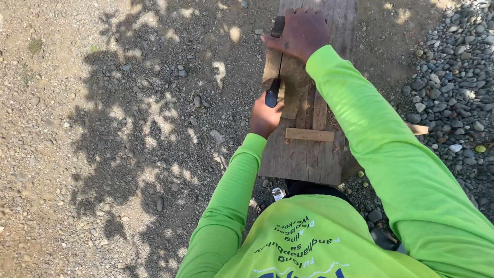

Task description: Sawing small strips of wood at a workbench.

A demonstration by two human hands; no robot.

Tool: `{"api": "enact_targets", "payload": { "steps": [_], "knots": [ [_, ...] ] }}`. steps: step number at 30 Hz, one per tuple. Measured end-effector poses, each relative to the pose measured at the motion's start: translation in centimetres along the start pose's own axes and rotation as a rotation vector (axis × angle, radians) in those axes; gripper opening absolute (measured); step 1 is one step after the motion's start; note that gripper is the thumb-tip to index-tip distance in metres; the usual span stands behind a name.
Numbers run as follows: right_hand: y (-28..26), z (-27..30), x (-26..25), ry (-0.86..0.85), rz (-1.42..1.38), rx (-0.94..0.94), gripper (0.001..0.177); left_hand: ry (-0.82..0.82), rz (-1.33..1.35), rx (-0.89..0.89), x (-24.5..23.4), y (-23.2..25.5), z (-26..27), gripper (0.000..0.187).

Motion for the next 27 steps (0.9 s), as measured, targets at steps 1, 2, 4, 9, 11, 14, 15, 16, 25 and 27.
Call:
{"api": "enact_targets", "payload": {
  "steps": [1,2,4,9,11,14,15,16,25,27],
  "knots": [
    [0.1,-0.3,0.2,0.000,-0.021,-0.005,0.094,-0.008,-0.035,0.057,0.1,-0.2,-0.8,0.026],
    [0.2,-0.2,0.2,0.000,-0.024,-0.008,0.094,-0.005,-0.037,0.055,0.0,-0.1,-0.5,0.026],
    [0.2,-0.1,0.5,0.055,0.016,-0.041,0.096,0.006,0.047,0.041,-0.4,-0.2,0.3,0.026],
    [0.0,0.4,0.2,0.003,-0.023,0.014,0.097,0.011,0.033,-0.005,-0.2,-1.2,2.6,0.036],
    [0.5,0.1,0.4,-0.011,-0.030,0.042,0.098,0.016,0.063,0.019,-0.5,-1.7,3.5,0.041],
    [1.4,-0.1,1.4,0.109,-0.009,-0.059,0.096,-0.018,0.096,-0.021,-2.4,-1.1,7.0,0.044],
    [1.3,-0.2,1.3,0.109,0.054,-0.059,0.096,-0.039,0.033,-0.085,-3.7,-0.4,8.5,0.049],
    [1.2,-0.2,1.4,0.108,0.116,-0.059,0.096,-0.060,-0.030,-0.150,-5.0,0.2,10.2,0.054],
    [0.8,0.0,0.8,0.070,0.036,-0.034,0.095,-0.243,-0.147,-0.459,-19.2,13.2,22.2,0.061],
    [0.5,0.2,0.4,0.054,0.024,-0.009,0.096,-0.283,-0.193,-0.499,-19.5,14.4,21.6,0.060]
  ]
}}
Point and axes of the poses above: each hand's wrist, its own z-axis away from the middle knuckle, its own x-axis out of the palm, y = z × x, the point moved 2 cm from there along -z, towards the middle knuckle, and after that the axes turned 15 degrees about -z, right-handed, at the moved point
